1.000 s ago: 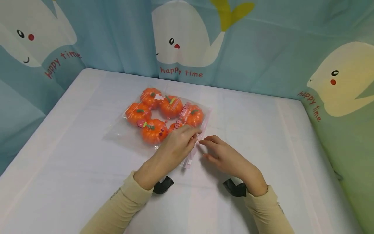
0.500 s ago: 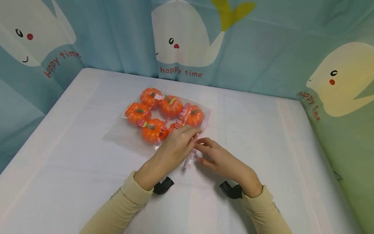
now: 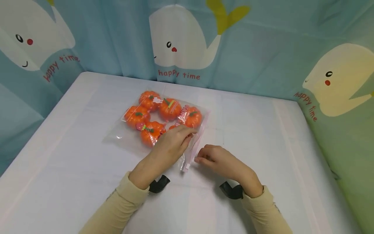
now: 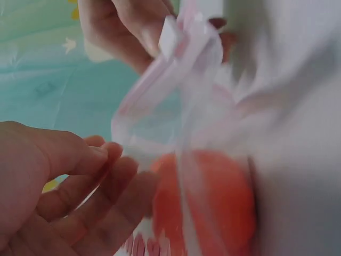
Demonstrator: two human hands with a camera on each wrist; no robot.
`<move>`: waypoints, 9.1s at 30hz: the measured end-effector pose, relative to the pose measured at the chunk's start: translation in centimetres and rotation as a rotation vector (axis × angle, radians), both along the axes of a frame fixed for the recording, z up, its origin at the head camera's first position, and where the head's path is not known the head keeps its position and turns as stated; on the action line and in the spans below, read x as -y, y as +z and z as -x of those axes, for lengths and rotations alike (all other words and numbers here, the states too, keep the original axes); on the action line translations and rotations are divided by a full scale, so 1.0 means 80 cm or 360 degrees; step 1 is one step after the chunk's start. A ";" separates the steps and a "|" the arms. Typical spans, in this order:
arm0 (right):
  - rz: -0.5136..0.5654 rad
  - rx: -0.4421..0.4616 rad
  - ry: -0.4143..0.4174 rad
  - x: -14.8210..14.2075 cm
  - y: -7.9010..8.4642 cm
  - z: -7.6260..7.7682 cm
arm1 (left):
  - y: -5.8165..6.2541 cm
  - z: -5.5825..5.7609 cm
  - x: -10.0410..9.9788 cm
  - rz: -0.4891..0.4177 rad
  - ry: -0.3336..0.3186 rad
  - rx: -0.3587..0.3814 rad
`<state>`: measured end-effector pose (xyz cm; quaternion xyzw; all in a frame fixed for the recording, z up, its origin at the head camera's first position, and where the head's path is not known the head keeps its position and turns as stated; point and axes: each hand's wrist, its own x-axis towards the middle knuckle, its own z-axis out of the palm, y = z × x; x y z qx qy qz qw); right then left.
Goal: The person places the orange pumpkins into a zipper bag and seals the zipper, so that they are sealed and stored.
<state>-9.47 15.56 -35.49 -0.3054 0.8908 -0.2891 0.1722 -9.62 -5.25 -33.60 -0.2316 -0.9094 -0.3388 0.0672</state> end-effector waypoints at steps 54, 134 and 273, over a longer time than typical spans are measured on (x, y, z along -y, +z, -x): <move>0.0164 0.0203 -0.0252 0.004 0.014 -0.004 | 0.037 0.210 -0.015 0.0652 -0.0047 0.0923; 0.1042 -0.0568 -0.1032 -0.096 0.139 0.057 | 0.171 0.085 -0.056 0.0221 -0.0084 -0.0857; 0.0790 -0.0805 -0.0979 -0.102 0.125 0.043 | 0.140 0.099 -0.031 0.0474 -0.0279 -0.1074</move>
